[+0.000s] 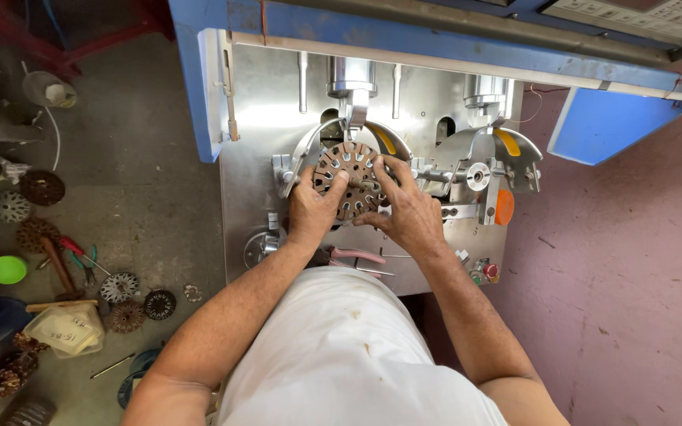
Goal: The person assembles a circular motor stator by inserting copper wire coils into slots and securing them with pliers. They then mount the stator onto a machine, adjust the control panel, and operate the equipment.
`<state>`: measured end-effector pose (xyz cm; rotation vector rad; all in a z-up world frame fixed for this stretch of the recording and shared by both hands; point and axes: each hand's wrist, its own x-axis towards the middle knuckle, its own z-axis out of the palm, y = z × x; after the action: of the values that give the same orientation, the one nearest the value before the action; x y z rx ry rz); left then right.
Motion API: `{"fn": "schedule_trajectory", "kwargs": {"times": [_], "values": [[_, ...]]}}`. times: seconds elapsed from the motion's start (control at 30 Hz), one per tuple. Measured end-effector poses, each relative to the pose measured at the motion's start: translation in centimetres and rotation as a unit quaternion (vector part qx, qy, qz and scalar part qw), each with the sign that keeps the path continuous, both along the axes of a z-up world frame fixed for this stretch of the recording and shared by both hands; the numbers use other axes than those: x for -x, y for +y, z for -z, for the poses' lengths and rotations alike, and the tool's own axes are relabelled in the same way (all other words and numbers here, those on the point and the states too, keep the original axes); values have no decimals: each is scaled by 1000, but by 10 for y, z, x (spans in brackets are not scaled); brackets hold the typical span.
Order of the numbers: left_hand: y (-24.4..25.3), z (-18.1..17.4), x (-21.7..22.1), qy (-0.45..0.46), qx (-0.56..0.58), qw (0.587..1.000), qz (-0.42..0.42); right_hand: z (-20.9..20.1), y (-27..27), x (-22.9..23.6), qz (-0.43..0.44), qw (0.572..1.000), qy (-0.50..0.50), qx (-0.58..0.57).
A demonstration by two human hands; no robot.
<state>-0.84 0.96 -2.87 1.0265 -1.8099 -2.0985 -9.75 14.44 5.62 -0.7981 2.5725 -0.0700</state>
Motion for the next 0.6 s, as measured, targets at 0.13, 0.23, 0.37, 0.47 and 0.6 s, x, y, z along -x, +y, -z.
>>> {"fn": "schedule_trajectory", "kwargs": {"times": [0.13,0.23,0.37,0.47,0.6], "values": [[2,4,3,-12,34,999,-16,4,6,2,-45,996,43,62],[5,3,3,-27,64,997,-15,8,12,1,-44,997,40,53],[8,-3,3,-6,-8,999,-40,11,13,3,-39,998,26,34],[13,-7,-1,3,-12,999,-52,13,19,0,-48,997,26,45],[7,-10,4,22,-25,998,-51,21,21,6,-64,995,32,74]]}}
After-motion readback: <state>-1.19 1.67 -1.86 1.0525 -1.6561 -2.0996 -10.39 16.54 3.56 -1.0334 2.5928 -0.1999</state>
